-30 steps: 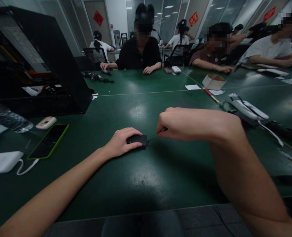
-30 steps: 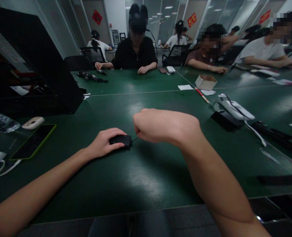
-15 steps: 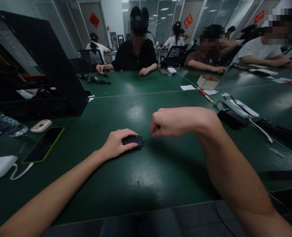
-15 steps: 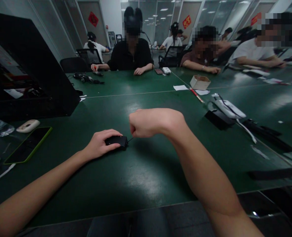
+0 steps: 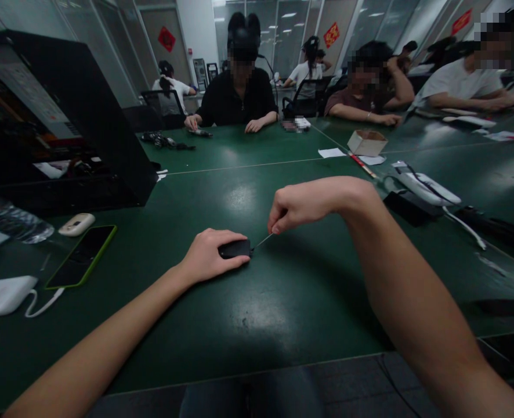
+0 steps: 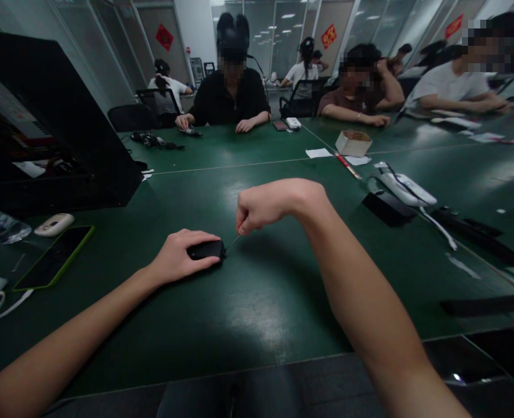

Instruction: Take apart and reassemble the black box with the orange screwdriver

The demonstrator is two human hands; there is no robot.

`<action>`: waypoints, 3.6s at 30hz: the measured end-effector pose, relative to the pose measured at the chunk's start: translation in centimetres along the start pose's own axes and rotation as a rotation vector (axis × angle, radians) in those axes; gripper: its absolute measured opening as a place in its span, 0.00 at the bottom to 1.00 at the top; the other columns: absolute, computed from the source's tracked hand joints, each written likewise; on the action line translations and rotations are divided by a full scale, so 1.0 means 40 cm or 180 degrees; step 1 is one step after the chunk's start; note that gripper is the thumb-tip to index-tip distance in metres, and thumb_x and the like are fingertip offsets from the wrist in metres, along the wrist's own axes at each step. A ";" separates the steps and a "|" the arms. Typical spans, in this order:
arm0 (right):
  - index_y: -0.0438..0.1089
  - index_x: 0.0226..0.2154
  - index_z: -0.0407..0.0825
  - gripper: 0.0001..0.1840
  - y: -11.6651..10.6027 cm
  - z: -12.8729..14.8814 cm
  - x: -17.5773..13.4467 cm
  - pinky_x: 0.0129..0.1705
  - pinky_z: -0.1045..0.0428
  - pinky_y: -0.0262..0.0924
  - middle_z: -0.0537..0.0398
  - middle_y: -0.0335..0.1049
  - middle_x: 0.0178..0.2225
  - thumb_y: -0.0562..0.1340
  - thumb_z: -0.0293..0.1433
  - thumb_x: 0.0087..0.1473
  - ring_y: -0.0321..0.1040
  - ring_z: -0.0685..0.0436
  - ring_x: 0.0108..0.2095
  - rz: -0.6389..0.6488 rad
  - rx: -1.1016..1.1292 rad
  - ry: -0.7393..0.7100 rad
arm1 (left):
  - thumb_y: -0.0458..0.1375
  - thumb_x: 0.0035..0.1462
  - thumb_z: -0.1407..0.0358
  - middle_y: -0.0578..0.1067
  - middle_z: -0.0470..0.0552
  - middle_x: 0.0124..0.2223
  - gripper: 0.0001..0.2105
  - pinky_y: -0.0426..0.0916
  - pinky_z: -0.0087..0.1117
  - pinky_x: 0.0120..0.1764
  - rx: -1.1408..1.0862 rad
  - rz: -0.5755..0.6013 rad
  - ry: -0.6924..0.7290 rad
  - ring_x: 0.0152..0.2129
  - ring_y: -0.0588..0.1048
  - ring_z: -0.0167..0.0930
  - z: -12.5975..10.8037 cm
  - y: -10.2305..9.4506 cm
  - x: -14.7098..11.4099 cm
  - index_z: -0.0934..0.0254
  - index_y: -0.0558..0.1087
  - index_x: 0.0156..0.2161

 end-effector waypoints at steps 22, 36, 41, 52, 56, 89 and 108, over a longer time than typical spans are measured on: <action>0.81 0.47 0.48 0.19 -0.014 0.057 -0.043 0.34 0.55 0.60 0.51 0.81 0.43 0.60 0.35 0.59 0.75 0.46 0.36 -0.0330 -0.0437 0.0101 | 0.66 0.58 0.54 0.82 0.52 0.48 0.17 0.73 0.40 0.47 -0.0120 -0.0076 -0.0005 0.43 0.81 0.39 -0.006 0.002 -0.001 0.59 0.78 0.50; 0.80 0.48 0.46 0.19 -0.011 0.060 -0.034 0.38 0.55 0.61 0.51 0.81 0.44 0.60 0.35 0.60 0.75 0.45 0.39 -0.0198 -0.0311 -0.0114 | 0.66 0.59 0.54 0.83 0.51 0.47 0.18 0.72 0.39 0.46 -0.0122 -0.0083 0.0029 0.42 0.81 0.39 -0.003 0.004 -0.003 0.59 0.78 0.51; 0.80 0.48 0.46 0.19 -0.011 0.057 -0.034 0.37 0.55 0.61 0.51 0.81 0.42 0.60 0.35 0.61 0.75 0.46 0.38 -0.0233 -0.0324 -0.0077 | 0.66 0.59 0.54 0.82 0.51 0.48 0.18 0.72 0.40 0.46 -0.0113 -0.0042 0.0016 0.43 0.80 0.39 -0.002 0.006 -0.004 0.59 0.77 0.51; 0.81 0.46 0.48 0.17 -0.011 0.044 -0.035 0.36 0.55 0.61 0.53 0.81 0.42 0.61 0.35 0.60 0.76 0.46 0.38 -0.0316 -0.0357 -0.0058 | 0.66 0.59 0.55 0.82 0.52 0.49 0.19 0.71 0.39 0.48 -0.0149 -0.0008 -0.0004 0.44 0.80 0.39 0.000 0.006 -0.005 0.61 0.77 0.52; 0.81 0.45 0.48 0.16 -0.011 0.045 -0.035 0.36 0.55 0.61 0.54 0.81 0.41 0.61 0.35 0.60 0.76 0.46 0.37 -0.0345 -0.0386 -0.0033 | 0.66 0.59 0.55 0.82 0.52 0.48 0.19 0.71 0.39 0.47 -0.0140 -0.0014 -0.0005 0.44 0.80 0.38 0.001 0.007 -0.005 0.61 0.77 0.52; 0.82 0.42 0.48 0.15 0.019 0.004 -0.009 0.38 0.55 0.60 0.54 0.81 0.38 0.65 0.39 0.59 0.74 0.48 0.35 -0.0439 0.0052 -0.0098 | 0.66 0.57 0.53 0.83 0.49 0.46 0.18 0.72 0.35 0.45 -0.0062 -0.0122 -0.0104 0.41 0.82 0.38 0.013 0.010 -0.008 0.57 0.79 0.50; 0.78 0.31 0.43 0.24 0.184 -0.115 0.025 0.34 0.54 0.51 0.51 0.74 0.28 0.60 0.46 0.64 0.64 0.51 0.28 -0.2137 -0.0326 -0.0463 | 0.63 0.56 0.47 0.84 0.49 0.46 0.20 0.75 0.36 0.45 0.0049 -0.0341 -0.0341 0.41 0.83 0.39 0.037 0.009 -0.005 0.56 0.81 0.48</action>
Point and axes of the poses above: each hand's wrist, its own x-axis towards the middle knuckle, its own y-axis out of the palm, z = x × y, the point moved 5 cm from there along x, towards the middle knuckle
